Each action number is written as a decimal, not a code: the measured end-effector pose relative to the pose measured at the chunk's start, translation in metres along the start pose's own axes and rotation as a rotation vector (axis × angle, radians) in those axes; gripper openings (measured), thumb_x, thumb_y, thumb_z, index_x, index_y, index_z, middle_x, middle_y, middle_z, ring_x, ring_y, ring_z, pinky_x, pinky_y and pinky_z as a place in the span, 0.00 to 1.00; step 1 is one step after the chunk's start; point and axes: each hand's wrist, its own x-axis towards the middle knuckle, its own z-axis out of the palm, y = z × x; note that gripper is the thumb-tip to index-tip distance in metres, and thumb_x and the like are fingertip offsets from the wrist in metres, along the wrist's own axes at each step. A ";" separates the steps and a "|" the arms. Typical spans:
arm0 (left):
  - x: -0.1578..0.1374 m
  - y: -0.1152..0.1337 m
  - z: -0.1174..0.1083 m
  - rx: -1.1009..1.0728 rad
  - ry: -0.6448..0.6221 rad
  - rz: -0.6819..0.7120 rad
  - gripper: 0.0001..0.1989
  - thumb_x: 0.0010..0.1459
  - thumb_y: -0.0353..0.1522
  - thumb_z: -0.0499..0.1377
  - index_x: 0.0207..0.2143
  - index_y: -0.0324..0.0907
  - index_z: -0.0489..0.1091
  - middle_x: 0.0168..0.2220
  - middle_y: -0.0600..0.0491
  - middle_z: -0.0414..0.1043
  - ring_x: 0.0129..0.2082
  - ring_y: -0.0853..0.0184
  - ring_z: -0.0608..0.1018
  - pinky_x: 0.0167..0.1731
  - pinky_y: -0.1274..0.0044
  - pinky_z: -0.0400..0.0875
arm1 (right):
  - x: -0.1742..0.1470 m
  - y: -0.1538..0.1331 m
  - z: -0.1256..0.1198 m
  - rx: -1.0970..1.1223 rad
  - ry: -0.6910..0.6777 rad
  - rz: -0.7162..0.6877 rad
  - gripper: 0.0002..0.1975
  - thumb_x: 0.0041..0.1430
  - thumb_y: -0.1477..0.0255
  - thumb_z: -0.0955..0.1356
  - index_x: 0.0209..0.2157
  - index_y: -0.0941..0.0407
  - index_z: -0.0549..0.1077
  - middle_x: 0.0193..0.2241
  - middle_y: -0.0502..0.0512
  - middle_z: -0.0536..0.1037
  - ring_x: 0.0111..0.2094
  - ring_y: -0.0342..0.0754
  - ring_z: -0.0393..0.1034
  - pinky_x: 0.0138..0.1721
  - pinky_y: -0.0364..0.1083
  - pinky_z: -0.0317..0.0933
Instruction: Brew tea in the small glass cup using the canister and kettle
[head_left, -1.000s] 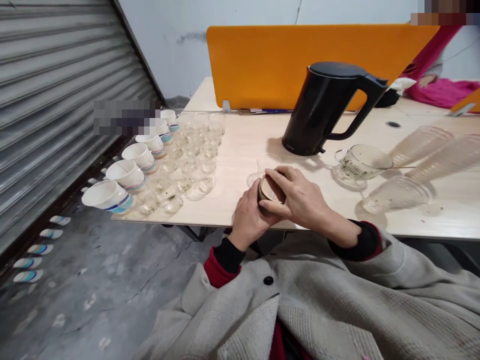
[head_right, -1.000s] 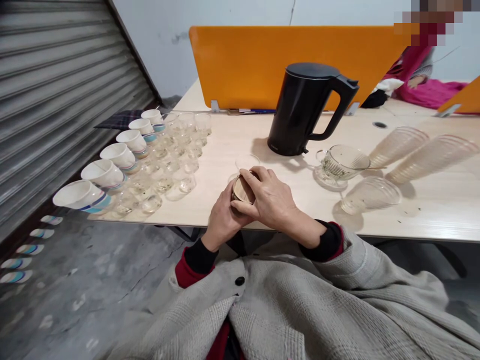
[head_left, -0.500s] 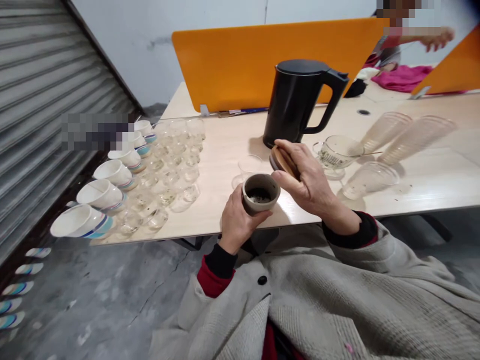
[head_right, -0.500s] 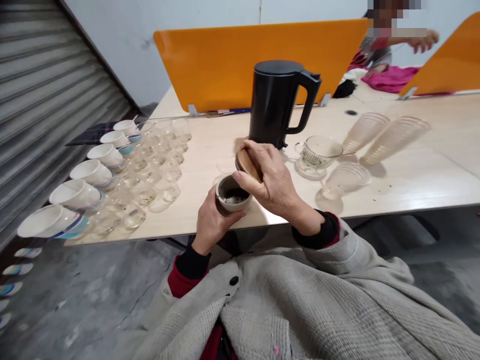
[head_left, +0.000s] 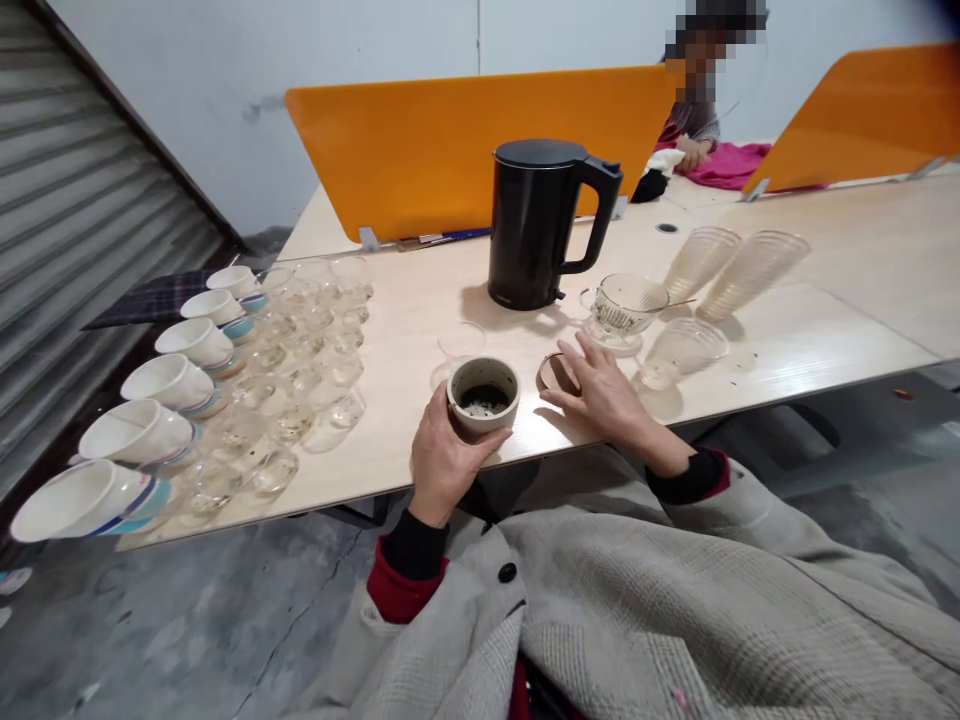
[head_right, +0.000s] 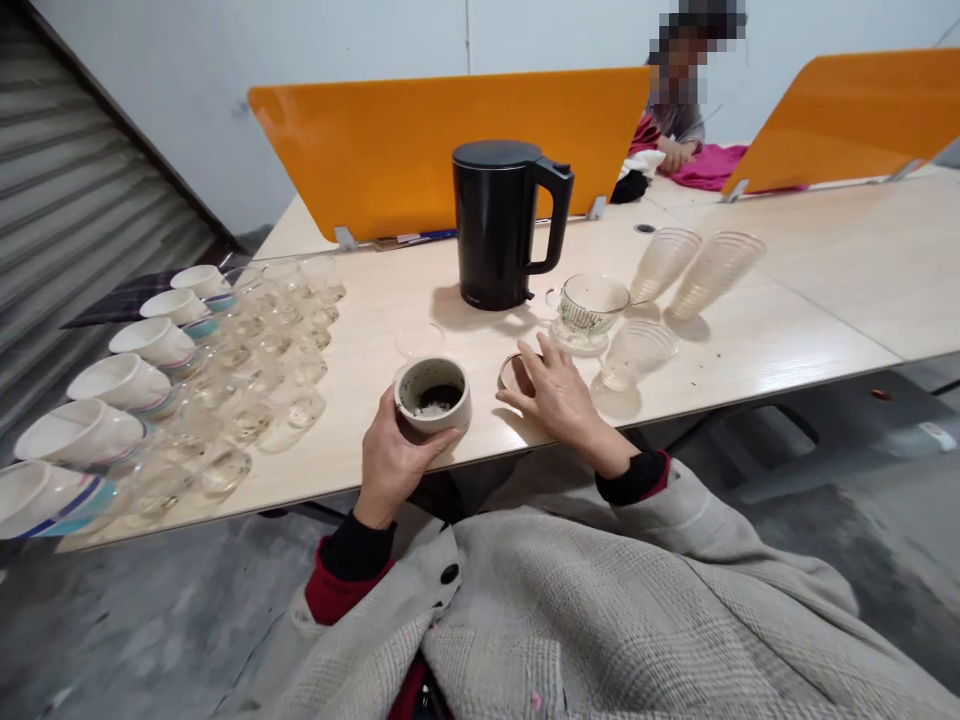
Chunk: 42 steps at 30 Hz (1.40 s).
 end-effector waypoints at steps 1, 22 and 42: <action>0.000 0.000 0.000 0.008 -0.002 0.001 0.48 0.52 0.45 0.77 0.69 0.47 0.60 0.63 0.41 0.76 0.63 0.48 0.79 0.62 0.57 0.76 | 0.001 0.003 -0.012 -0.004 0.075 0.012 0.37 0.67 0.50 0.70 0.69 0.56 0.68 0.66 0.74 0.70 0.65 0.71 0.66 0.61 0.68 0.67; -0.001 0.001 0.000 -0.063 0.005 -0.028 0.51 0.49 0.50 0.78 0.69 0.46 0.61 0.64 0.40 0.75 0.64 0.46 0.78 0.64 0.54 0.73 | 0.080 0.081 -0.117 -0.481 -0.004 0.603 0.16 0.66 0.69 0.73 0.49 0.61 0.88 0.40 0.72 0.86 0.31 0.50 0.70 0.32 0.51 0.49; -0.002 -0.001 0.001 0.018 -0.005 0.037 0.53 0.51 0.52 0.77 0.72 0.47 0.58 0.63 0.40 0.75 0.62 0.45 0.78 0.60 0.55 0.76 | 0.015 -0.082 -0.078 0.156 0.338 -0.490 0.05 0.69 0.77 0.73 0.40 0.53 0.83 0.32 0.52 0.85 0.31 0.45 0.79 0.36 0.44 0.72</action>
